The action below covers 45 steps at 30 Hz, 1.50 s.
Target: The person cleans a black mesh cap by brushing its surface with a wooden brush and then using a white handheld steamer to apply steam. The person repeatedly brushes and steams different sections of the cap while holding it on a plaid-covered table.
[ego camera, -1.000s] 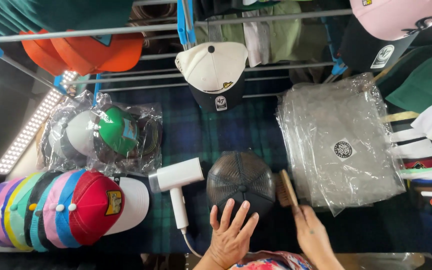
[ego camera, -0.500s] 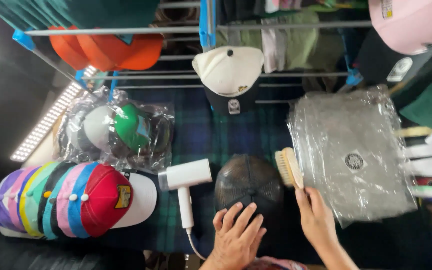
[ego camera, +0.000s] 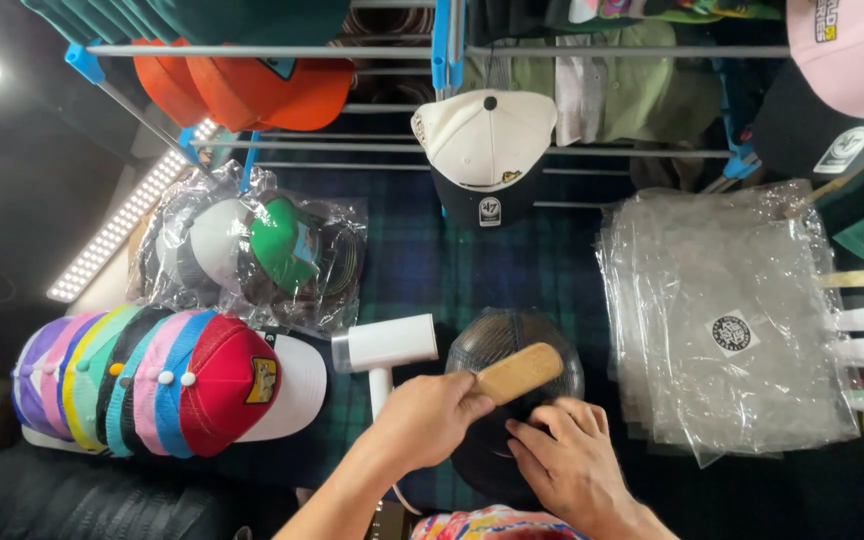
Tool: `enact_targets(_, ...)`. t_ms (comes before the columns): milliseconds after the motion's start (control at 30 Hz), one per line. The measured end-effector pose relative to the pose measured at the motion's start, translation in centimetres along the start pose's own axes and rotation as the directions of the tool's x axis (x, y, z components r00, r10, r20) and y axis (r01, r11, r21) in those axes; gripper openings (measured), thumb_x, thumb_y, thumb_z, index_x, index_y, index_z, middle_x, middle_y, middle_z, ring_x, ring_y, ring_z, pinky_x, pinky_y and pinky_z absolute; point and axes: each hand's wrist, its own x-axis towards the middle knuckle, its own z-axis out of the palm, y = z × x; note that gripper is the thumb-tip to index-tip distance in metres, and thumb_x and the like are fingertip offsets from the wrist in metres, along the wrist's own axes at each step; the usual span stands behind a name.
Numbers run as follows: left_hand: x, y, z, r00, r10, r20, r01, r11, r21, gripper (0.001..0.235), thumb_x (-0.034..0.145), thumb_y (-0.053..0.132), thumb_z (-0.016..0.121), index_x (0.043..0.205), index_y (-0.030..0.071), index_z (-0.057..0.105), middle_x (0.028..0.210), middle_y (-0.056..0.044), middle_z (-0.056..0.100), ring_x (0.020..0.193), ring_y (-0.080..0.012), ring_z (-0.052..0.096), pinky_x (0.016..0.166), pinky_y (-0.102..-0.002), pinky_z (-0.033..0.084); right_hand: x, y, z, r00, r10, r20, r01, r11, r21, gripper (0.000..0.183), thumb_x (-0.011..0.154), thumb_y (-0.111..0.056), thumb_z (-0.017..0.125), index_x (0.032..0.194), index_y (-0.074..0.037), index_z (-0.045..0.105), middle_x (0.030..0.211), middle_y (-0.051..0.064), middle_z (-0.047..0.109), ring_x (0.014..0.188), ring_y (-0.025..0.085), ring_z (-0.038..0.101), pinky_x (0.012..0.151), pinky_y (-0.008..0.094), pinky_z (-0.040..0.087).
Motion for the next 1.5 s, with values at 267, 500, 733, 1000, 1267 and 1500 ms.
enact_targets(267,2.8,1.9,1.6,0.878,0.479,0.009,-0.367,0.661,0.655,0.047,0.102,0.044,0.053,0.139,0.016,0.058,0.094,-0.013,0.069,0.076,-0.0401,0.070,0.054,-0.052,0.052,-0.8,-0.1,0.8,1.000,0.007,-0.029,-0.008,0.999,-0.032,0.014,0.091,-0.029,0.066,0.101,-0.025,0.075,0.098,-0.006,0.062,0.092,0.025,0.055,0.074,0.044,0.041)
enact_targets(500,12.3,3.0,-3.3,0.982,-0.020,-0.185,0.122,0.820,0.559,0.039,0.093,0.014,0.044,0.120,0.012,0.072,0.116,-0.014,0.073,0.106,-0.0401,0.071,0.086,-0.049,0.058,-0.6,0.0,0.5,0.998,-0.022,-0.051,0.022,1.000,-0.013,0.015,0.093,-0.026,0.067,0.106,-0.025,0.074,0.099,-0.008,0.061,0.103,0.019,0.057,0.083,0.042,0.041)
enact_targets(733,6.2,2.7,-4.2,0.961,0.122,-0.249,0.009,0.884,0.468,0.031,0.096,0.032,0.045,0.107,0.017,0.070,0.095,-0.010,0.077,0.086,-0.0378,0.072,0.075,-0.049,0.053,-1.1,0.6,1.1,0.998,-0.026,-0.050,0.026,1.000,-0.001,0.018,0.091,-0.029,0.069,0.108,-0.027,0.075,0.100,-0.008,0.062,0.106,0.020,0.058,0.083,0.041,0.040)
enact_targets(1000,6.6,-3.4,-3.6,0.965,-0.073,-0.250,0.160,0.924,0.347,0.032,0.104,0.028,0.037,0.108,0.009,0.062,0.101,-0.023,0.073,0.094,-0.0515,0.067,0.079,-0.059,0.053,-1.4,0.5,1.6,0.996,-0.010,-0.085,0.011,1.000,0.008,0.020,0.089,-0.027,0.073,0.110,-0.026,0.074,0.099,-0.007,0.063,0.109,0.020,0.056,0.086,0.041,0.038)
enact_targets(1267,2.9,-5.4,5.4,0.809,0.245,-0.534,-0.083,0.947,0.309,0.045,0.105,0.049,0.042,0.134,0.017,0.057,0.089,-0.017,0.071,0.068,-0.0479,0.068,0.059,-0.061,0.051,-0.3,-0.2,0.4,0.994,-0.056,-0.091,0.053,0.998,-0.028,0.016,0.093,-0.025,0.068,0.108,-0.022,0.073,0.099,-0.006,0.063,0.106,0.021,0.058,0.088,0.040,0.038)
enact_targets(1500,0.9,-15.1,11.9,0.886,-0.352,-0.302,0.267,0.920,-0.287,0.045,0.108,0.047,0.024,0.108,0.015,0.056,0.089,-0.022,0.070,0.085,-0.0463,0.065,0.076,-0.052,0.047,-1.2,-0.1,1.4,0.987,-0.056,-0.152,0.057,0.998,0.005,0.019,0.091,-0.022,0.072,0.110,-0.023,0.073,0.099,-0.006,0.061,0.108,0.022,0.058,0.092,0.038,0.037)
